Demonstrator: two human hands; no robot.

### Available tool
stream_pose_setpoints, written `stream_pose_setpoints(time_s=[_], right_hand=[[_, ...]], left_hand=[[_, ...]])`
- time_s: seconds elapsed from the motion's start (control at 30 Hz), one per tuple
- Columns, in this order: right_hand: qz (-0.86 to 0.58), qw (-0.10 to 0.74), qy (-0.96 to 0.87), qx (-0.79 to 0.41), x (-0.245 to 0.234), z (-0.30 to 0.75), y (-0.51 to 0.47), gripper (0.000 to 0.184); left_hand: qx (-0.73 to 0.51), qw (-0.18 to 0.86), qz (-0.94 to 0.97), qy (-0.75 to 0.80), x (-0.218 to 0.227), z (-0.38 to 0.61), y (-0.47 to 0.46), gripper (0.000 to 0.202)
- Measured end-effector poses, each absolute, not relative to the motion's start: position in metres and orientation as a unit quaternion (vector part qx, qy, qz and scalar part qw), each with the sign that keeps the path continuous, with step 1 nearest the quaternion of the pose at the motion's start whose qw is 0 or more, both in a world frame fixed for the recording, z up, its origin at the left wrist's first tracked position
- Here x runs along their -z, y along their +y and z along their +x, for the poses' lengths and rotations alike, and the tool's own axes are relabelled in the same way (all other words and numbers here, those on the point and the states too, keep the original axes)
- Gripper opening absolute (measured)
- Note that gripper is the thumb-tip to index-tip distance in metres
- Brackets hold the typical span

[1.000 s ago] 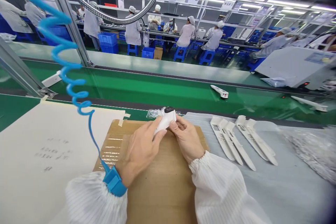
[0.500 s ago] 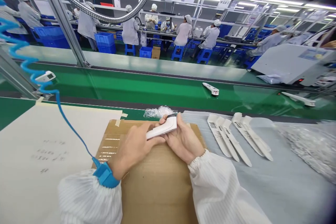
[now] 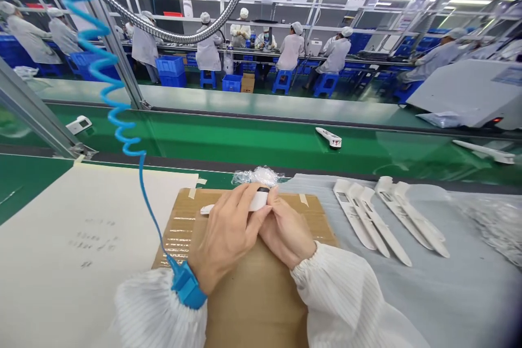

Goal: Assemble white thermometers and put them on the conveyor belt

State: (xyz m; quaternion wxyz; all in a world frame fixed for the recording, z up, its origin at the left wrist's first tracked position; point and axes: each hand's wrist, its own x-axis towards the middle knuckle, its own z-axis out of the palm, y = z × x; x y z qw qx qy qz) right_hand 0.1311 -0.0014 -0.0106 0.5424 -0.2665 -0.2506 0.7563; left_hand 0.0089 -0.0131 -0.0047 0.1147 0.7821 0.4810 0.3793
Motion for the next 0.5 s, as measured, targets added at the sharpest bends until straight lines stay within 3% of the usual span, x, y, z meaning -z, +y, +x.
stream_pose_setpoints(time_s=[0.13, 0.3, 0.37, 0.5], right_hand=[[-0.279, 0.566, -0.251, -0.734, 0.016, 0.139, 0.006, 0.037], [-0.298, 0.529, -0.297, -0.737, 0.018, 0.151, 0.011, 0.038], [-0.308, 0.517, -0.312, -0.735, 0.019, 0.153, 0.010, 0.038], [-0.366, 0.534, -0.267, -0.714, 0.024, 0.152, 0.012, 0.033]], left_hand=[[-0.341, 0.171, 0.771, 0.510, 0.011, -0.005, 0.001, 0.043], [-0.328, 0.531, 0.575, 0.529, 0.003, -0.016, 0.011, 0.042], [-0.321, 0.616, 0.507, 0.510, -0.004, -0.020, 0.012, 0.044], [-0.379, 0.571, 0.491, 0.537, -0.014, -0.035, 0.025, 0.036]])
